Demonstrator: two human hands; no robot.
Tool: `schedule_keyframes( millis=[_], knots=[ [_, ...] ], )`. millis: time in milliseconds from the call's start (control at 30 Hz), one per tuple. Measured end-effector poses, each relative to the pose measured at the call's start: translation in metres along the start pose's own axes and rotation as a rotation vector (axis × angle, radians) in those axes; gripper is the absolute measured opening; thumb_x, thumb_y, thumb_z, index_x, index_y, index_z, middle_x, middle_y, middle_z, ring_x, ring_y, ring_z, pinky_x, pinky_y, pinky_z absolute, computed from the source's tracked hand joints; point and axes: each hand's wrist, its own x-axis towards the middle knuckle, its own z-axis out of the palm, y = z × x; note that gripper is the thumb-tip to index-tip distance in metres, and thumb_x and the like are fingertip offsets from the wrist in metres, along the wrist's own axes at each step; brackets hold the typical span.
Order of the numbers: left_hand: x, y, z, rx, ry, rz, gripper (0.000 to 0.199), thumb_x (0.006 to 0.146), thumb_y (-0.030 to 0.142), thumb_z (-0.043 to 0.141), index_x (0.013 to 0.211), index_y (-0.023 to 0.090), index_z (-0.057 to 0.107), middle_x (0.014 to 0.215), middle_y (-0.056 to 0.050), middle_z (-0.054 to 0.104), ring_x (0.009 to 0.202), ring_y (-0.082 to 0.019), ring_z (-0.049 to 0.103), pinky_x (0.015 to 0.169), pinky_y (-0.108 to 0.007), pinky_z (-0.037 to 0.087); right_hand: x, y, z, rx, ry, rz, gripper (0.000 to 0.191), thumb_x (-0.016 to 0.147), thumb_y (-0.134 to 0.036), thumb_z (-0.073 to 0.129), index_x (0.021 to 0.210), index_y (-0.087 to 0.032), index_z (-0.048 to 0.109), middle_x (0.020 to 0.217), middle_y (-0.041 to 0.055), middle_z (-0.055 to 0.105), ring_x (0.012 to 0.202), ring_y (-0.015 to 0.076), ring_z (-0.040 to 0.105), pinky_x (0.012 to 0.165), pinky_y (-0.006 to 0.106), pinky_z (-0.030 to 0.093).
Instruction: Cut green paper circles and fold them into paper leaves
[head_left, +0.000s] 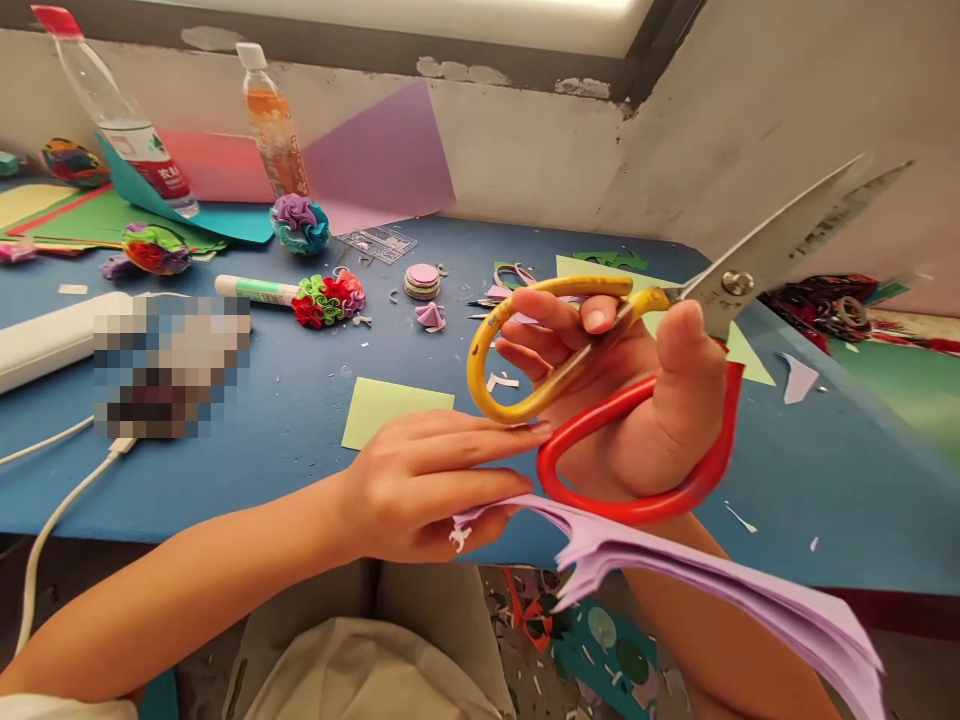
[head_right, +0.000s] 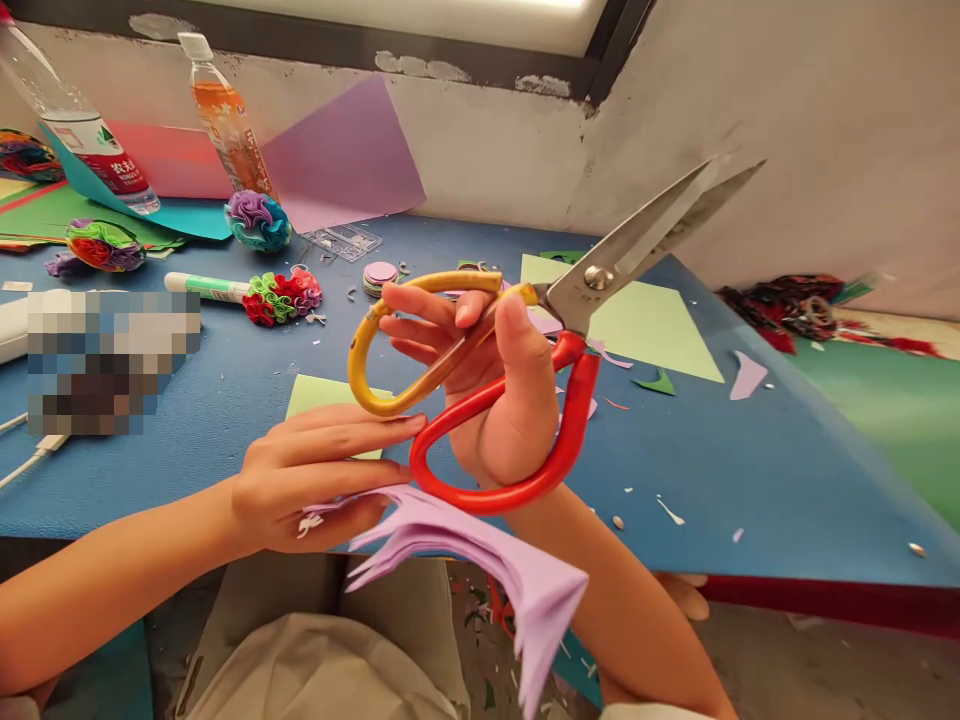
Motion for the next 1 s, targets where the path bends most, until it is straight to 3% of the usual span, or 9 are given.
schedule_keyframes(
  millis=[167, 300, 400, 567, 700, 1000],
  knots=[
    [-0.001, -0.001, 0.0, 0.018, -0.039, 0.013, 0.01, 0.08, 0.016, 0.054, 0.08, 0.018, 0.064, 0.106, -0.012, 0.069, 0.088, -0.019, 0.069, 0.077, -0.027, 0.055, -0.003, -0.005, 0.003, 0.023, 0.047, -0.051, 0.029, 0.076, -0.052, 0.056, 0.069, -0.024, 0.053, 0.093, 0.0008, 0.07, 0.097, 0.0209, 0.065, 0.091, 0.037, 0.051],
    [0.0, -0.002, 0.0, 0.032, -0.076, 0.006, 0.011, 0.082, 0.015, 0.053, 0.079, 0.017, 0.063, 0.108, -0.014, 0.068, 0.087, -0.018, 0.069, 0.072, -0.026, 0.055, -0.002, -0.006, 0.002, 0.048, 0.025, 0.007, 0.034, 0.078, -0.058, 0.049, 0.07, -0.025, 0.05, 0.1, 0.0001, 0.069, 0.108, 0.0248, 0.06, 0.099, 0.042, 0.046],
    [0.0, -0.005, 0.0, 0.078, -0.096, 0.046, 0.015, 0.084, 0.016, 0.049, 0.08, 0.016, 0.062, 0.106, -0.014, 0.069, 0.086, -0.017, 0.069, 0.07, -0.025, 0.055, -0.002, -0.007, 0.002, -0.05, 0.026, 0.038, 0.044, 0.086, -0.061, 0.026, 0.07, -0.026, 0.048, 0.104, -0.0004, 0.068, 0.12, 0.0223, 0.052, 0.102, 0.042, 0.044],
    [-0.001, -0.011, -0.002, 0.311, -0.105, 0.193, 0.012, 0.083, 0.013, 0.052, 0.075, 0.014, 0.061, 0.107, -0.011, 0.069, 0.073, -0.012, 0.066, 0.06, -0.023, 0.052, -0.001, -0.008, 0.006, -0.283, 0.048, 0.076, 0.062, 0.088, -0.048, -0.013, 0.069, -0.027, 0.042, 0.117, -0.0027, 0.064, 0.121, 0.017, 0.05, 0.101, 0.043, 0.044],
    [-0.004, -0.011, -0.001, 0.566, -0.175, 0.201, 0.013, 0.081, 0.01, 0.055, 0.07, 0.015, 0.059, 0.119, -0.008, 0.063, 0.058, -0.008, 0.06, 0.055, -0.024, 0.049, 0.002, -0.007, 0.008, -0.222, 0.11, 0.138, 0.064, 0.088, -0.05, -0.011, 0.07, -0.026, 0.045, 0.119, 0.0017, 0.064, 0.118, 0.0197, 0.054, 0.1, 0.046, 0.045],
    [-0.005, -0.012, 0.003, 0.788, -0.174, 0.103, 0.022, 0.084, 0.016, 0.055, 0.062, 0.016, 0.058, 0.123, -0.001, 0.06, 0.06, -0.008, 0.06, 0.059, -0.024, 0.05, 0.012, -0.005, 0.0, -0.166, 0.103, 0.177, 0.061, 0.087, -0.051, -0.014, 0.065, -0.024, 0.037, 0.112, 0.0088, 0.064, 0.114, 0.0228, 0.057, 0.093, 0.047, 0.05]
  ],
)
